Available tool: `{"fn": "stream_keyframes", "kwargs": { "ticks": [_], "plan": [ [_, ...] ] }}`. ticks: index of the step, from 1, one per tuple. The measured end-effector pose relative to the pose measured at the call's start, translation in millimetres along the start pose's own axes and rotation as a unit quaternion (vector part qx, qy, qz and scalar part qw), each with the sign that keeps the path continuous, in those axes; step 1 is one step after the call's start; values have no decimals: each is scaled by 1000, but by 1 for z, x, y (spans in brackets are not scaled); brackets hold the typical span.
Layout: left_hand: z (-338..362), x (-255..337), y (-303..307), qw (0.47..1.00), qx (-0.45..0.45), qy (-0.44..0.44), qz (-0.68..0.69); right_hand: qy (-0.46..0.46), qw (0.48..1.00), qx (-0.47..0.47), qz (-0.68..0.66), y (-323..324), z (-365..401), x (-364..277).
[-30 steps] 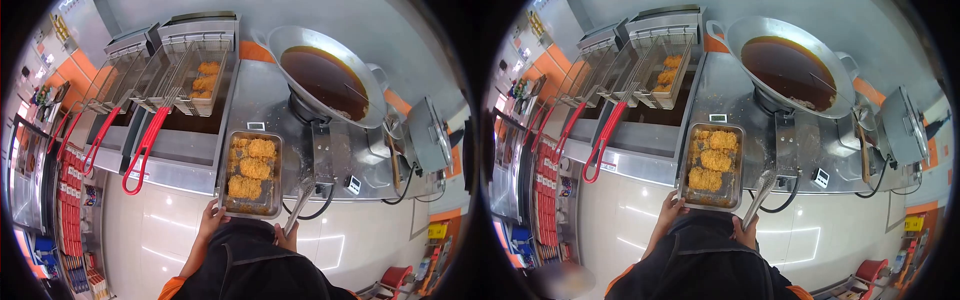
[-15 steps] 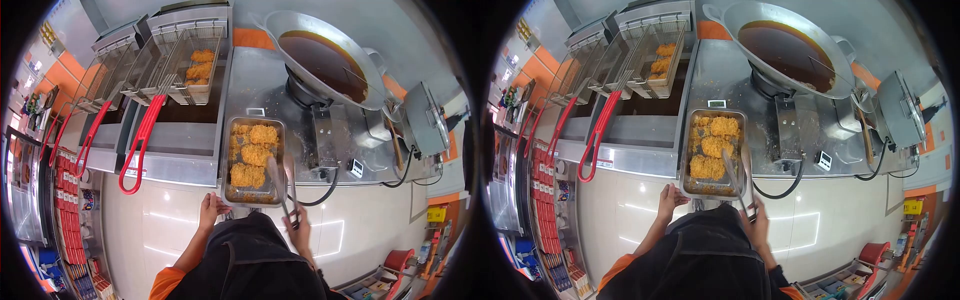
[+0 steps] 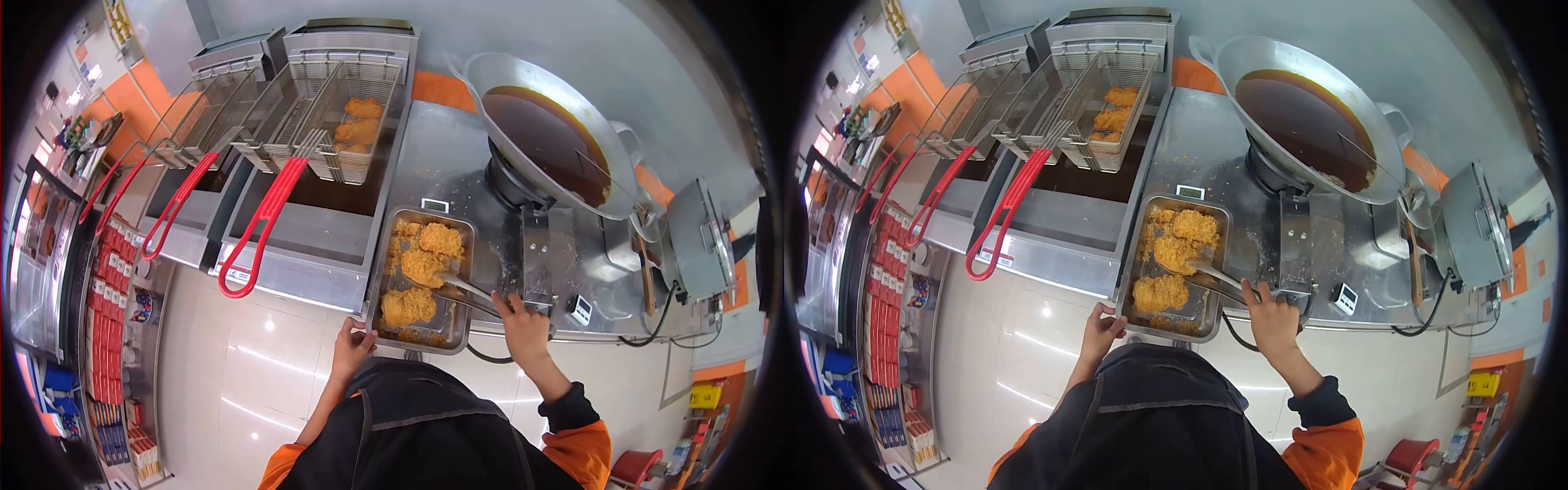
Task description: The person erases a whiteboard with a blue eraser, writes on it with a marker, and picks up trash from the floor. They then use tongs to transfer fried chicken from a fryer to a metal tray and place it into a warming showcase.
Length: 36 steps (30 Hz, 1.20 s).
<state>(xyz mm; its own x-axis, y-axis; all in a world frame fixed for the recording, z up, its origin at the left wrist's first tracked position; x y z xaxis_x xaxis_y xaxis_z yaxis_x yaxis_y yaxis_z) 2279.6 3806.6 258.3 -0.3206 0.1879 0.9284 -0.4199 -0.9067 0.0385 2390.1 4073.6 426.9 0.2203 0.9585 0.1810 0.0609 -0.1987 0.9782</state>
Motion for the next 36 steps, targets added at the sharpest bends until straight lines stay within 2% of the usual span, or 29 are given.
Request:
{"fn": "stream_keyframes", "kwargs": {
  "ticks": [3,7,10,13,16,17,20,24,29,33,36],
  "plan": [
    [1,4,3,998,4,-3,-61,-13,998,56,8,-11,4,-2],
    [-1,2,3,997,-2,-32,-74,5,996,92,-10,-13,-4,-9],
    [0,4,3,997,1,-36,-65,22,998,32,-48,-40,-11,-14],
    [1,-1,4,998,11,-34,-52,-8,978,-43,-204,-37,-19,4],
    [2,-2,3,1000,16,-10,-22,-65,883,-133,-446,-81,-18,44],
    [2,-3,3,1000,16,-3,-10,-118,806,-167,-555,-91,-15,51],
    [3,-4,5,1000,20,4,10,-189,665,-280,-666,-91,-23,50],
    [4,-2,4,1000,21,3,24,-169,587,-375,-697,-100,-54,41],
    [5,-5,5,999,31,2,19,-187,533,-437,-700,-114,-81,52],
    [8,-6,4,999,40,6,23,-205,611,-411,-645,-72,-77,83],
    [10,-3,3,999,44,1,23,-151,826,-309,-447,-11,-68,103]
  ]
}}
Point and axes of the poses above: each hand's wrist, its own z-axis away from the middle knuckle, its own y-axis out of the back of the hand, x = y × z, the point moved 10 cm from there along -z, towards the middle knuckle, and after that the axes turned 7 degrees about -z, right-handed, at the moved point
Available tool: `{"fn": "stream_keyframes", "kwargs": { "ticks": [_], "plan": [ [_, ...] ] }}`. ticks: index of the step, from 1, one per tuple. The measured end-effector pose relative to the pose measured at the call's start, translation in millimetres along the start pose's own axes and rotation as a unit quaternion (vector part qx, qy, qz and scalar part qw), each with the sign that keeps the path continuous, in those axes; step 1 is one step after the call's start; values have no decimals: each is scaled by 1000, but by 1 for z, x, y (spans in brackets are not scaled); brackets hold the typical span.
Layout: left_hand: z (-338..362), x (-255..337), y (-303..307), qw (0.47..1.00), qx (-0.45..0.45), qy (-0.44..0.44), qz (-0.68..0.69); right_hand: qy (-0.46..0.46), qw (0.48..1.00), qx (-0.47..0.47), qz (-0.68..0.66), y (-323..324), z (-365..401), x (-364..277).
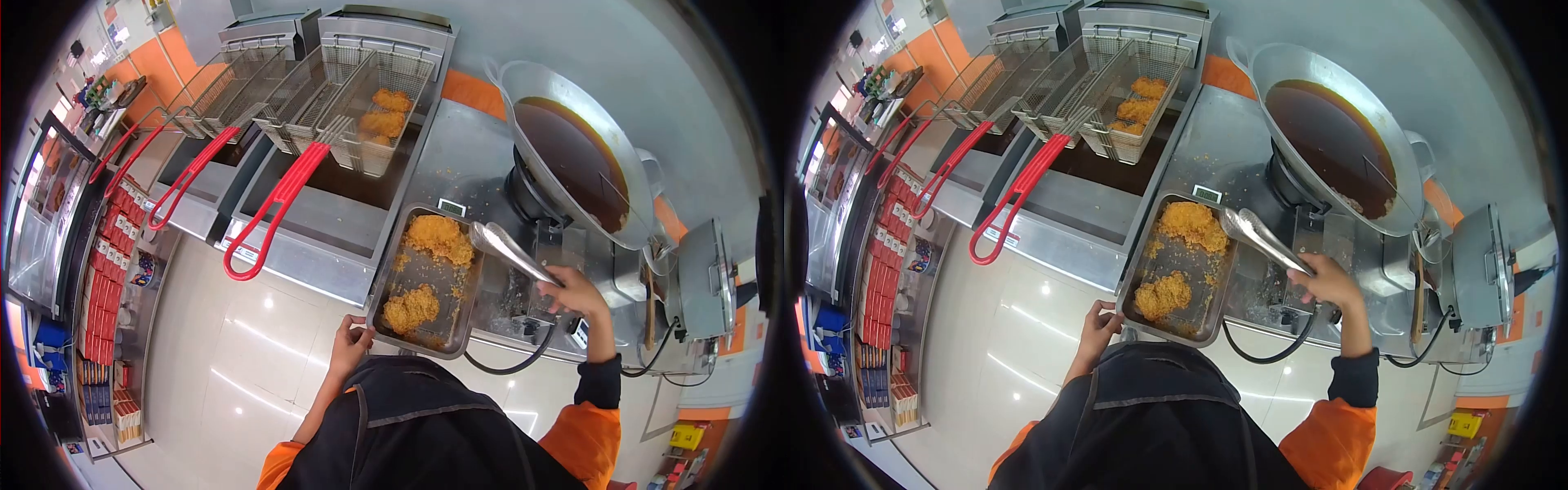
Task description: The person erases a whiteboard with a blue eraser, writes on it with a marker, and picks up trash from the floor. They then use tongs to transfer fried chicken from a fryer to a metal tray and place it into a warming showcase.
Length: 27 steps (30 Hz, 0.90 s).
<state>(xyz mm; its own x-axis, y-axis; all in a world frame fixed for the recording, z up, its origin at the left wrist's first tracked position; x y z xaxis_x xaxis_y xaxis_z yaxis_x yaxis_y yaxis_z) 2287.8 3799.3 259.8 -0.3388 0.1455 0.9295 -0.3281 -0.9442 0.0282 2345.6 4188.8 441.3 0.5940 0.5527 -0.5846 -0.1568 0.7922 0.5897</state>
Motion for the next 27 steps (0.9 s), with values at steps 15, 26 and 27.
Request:
{"fn": "stream_keyframes", "kwargs": {
  "ticks": [15,26,27],
  "plan": [
    [5,0,-2,996,1,57,71,365,785,242,438,-138,69,-50],
    [5,-1,2,997,2,42,62,277,835,303,366,-107,44,-33],
    [5,1,2,997,4,39,65,271,839,307,358,-102,42,-36]
  ]
}}
Point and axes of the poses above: each hand's wrist, its own z-axis away from the middle knuckle, its own y-axis out of the back of the hand, x = y × z, the point moved 10 cm from there along -z, towards the middle knuckle, and after that the axes turned 7 degrees about -z, right-handed, at the moved point
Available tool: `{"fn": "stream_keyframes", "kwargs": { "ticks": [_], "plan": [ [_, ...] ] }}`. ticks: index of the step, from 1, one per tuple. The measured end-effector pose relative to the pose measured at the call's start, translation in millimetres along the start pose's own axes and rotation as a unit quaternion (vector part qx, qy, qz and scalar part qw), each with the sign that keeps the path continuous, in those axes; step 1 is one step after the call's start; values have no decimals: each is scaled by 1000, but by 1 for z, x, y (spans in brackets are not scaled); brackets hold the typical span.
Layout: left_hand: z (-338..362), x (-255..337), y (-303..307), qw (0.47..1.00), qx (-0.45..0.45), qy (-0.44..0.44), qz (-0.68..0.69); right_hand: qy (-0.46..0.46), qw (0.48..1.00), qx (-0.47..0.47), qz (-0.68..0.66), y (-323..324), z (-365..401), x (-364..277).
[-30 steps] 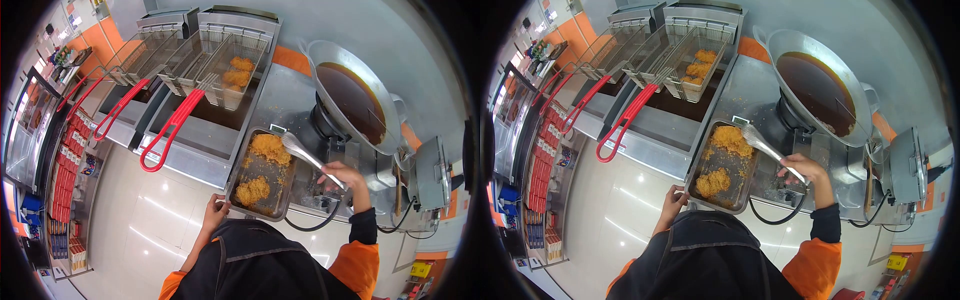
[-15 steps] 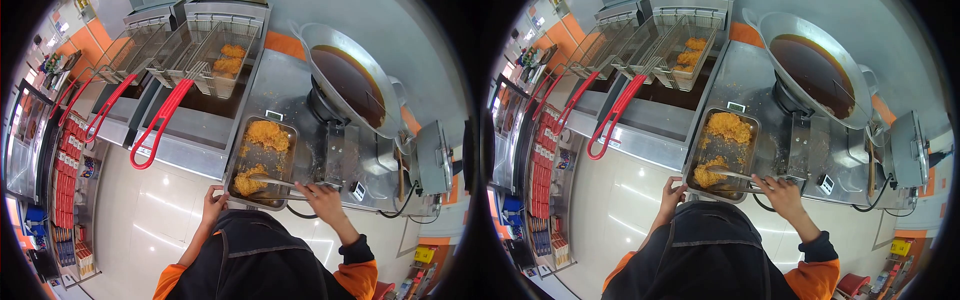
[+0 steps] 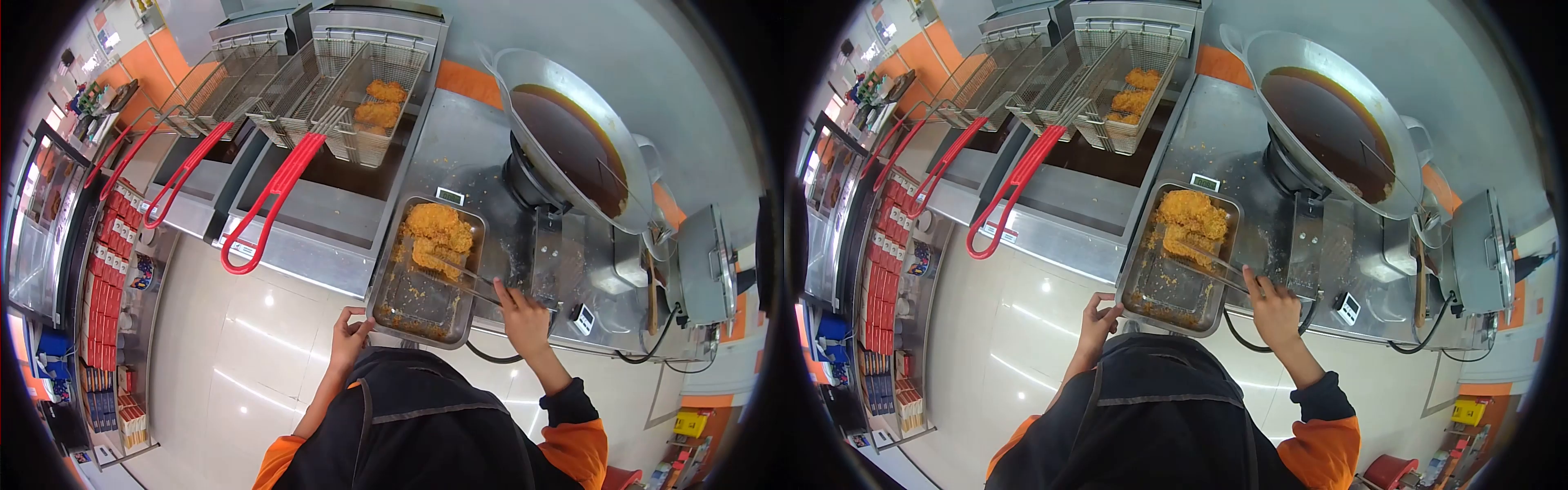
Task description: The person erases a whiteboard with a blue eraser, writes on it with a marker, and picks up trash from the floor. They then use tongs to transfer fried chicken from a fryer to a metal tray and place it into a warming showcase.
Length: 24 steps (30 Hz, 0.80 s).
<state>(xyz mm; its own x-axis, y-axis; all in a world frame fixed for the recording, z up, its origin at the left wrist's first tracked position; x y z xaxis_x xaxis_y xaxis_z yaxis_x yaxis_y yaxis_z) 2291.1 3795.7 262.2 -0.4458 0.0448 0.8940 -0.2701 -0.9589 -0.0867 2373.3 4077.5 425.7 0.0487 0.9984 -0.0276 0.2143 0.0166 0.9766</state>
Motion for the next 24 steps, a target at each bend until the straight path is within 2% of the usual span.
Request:
{"fn": "stream_keyframes", "kwargs": {
  "ticks": [3,6,9,12,13,15,16,19,22,24],
  "plan": [
    [-1,4,1,1000,2,-9,-10,41,995,32,83,3,0,-3],
    [0,6,2,1000,8,-6,-25,12,990,67,123,3,6,-2],
    [0,4,1,1000,1,-7,-20,-9,994,43,103,-12,7,6],
    [-1,4,3,1000,11,0,-15,-74,994,-63,-48,-18,3,26],
    [-1,3,4,1000,11,-3,-12,-112,977,-103,-147,-28,7,36],
    [-3,3,4,1000,7,-8,-7,-187,905,-177,-338,-49,23,59],
    [-3,3,4,1000,8,-7,-7,-211,819,-178,-503,-78,35,70],
    [-3,2,4,1000,9,-7,-2,-328,705,-236,-583,-79,49,74],
    [-3,0,5,1000,5,-5,6,-350,657,-237,-624,-78,52,79],
    [-3,0,4,1000,3,1,11,-333,723,-211,-568,-59,43,90]
  ]
}}
Point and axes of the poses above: each hand's wrist, its own z-axis away from the middle knuckle, its own y-axis out of the back of the hand, x = y × z, the point moved 10 cm from there along -z, towards the middle knuckle, and after that the axes turned 7 degrees about -z, right-handed, at the moved point
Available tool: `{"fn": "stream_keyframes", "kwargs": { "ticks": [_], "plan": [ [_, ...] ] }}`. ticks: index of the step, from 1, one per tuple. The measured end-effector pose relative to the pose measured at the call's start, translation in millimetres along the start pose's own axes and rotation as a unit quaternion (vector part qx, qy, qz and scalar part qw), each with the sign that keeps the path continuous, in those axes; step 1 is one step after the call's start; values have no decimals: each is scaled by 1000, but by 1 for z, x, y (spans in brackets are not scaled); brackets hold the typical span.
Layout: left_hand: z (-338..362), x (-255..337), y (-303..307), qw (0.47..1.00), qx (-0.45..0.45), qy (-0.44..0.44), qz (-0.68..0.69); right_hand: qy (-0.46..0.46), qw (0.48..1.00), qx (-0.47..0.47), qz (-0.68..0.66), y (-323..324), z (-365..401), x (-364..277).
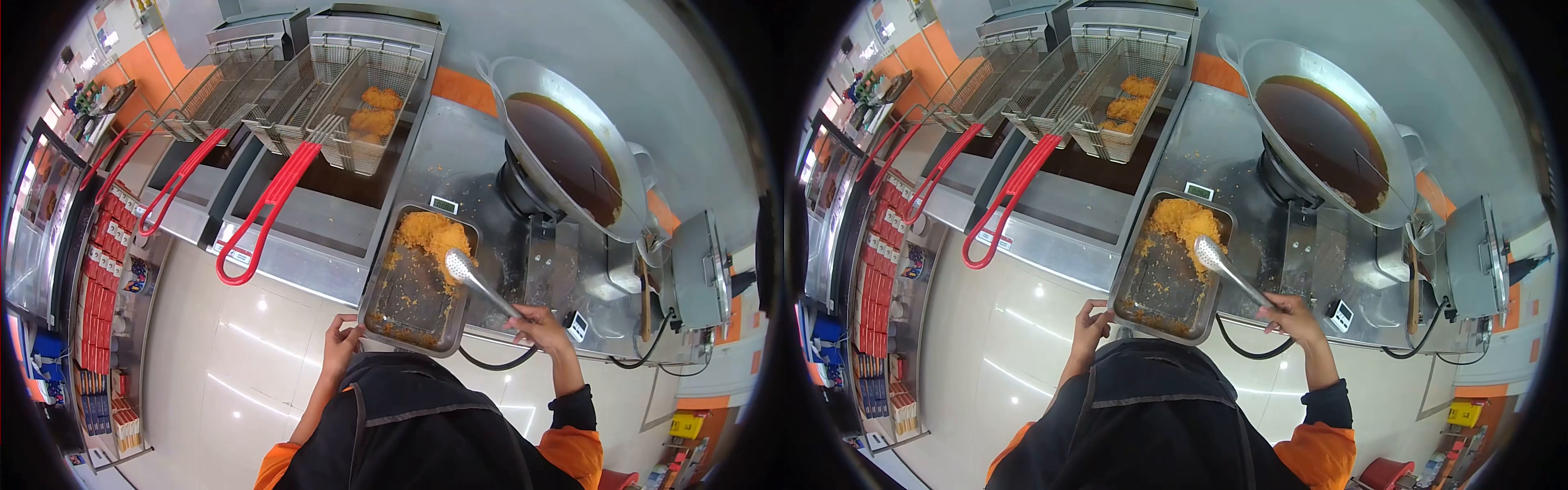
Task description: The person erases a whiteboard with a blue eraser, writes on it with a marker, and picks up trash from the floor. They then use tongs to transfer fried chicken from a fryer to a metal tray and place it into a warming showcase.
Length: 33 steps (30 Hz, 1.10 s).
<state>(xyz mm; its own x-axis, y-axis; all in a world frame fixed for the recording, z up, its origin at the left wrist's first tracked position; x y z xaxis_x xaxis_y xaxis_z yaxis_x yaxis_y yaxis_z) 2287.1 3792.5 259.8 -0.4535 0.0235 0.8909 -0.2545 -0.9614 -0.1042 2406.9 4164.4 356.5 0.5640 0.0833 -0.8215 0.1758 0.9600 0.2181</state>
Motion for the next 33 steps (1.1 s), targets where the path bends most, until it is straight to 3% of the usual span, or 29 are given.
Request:
{"fn": "stream_keyframes", "kwargs": {
  "ticks": [4,7,10,14,29,33],
  "plan": [
    [0,1,0,1000,2,3,-5,55,993,33,102,31,-6,-36],
    [-1,-1,-1,1000,-2,-9,-12,107,988,-24,110,47,-34,-54],
    [-1,0,-2,1000,0,-14,-16,18,981,-83,175,51,-56,-65],
    [0,0,-2,1000,5,-12,-16,-1,972,-117,204,54,-71,-77],
    [4,1,-5,999,15,-17,-29,95,946,-150,269,59,-85,-108],
    [4,-4,-5,999,30,-22,-12,136,923,-109,342,55,-88,-135]
  ]
}}
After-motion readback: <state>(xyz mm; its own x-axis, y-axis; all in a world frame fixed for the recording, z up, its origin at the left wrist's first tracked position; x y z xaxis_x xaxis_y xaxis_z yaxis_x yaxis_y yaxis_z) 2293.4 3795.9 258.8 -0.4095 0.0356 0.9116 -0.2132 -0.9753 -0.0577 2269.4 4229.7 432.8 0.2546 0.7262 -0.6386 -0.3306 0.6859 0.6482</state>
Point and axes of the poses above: each hand's wrist, its own z-axis away from the middle knuckle, its own y-axis out of the back of the hand, x = y × z, the point moved 10 cm from there along -z, towards the middle knuckle, and after that the axes turned 7 degrees about -z, right-handed, at the moved point
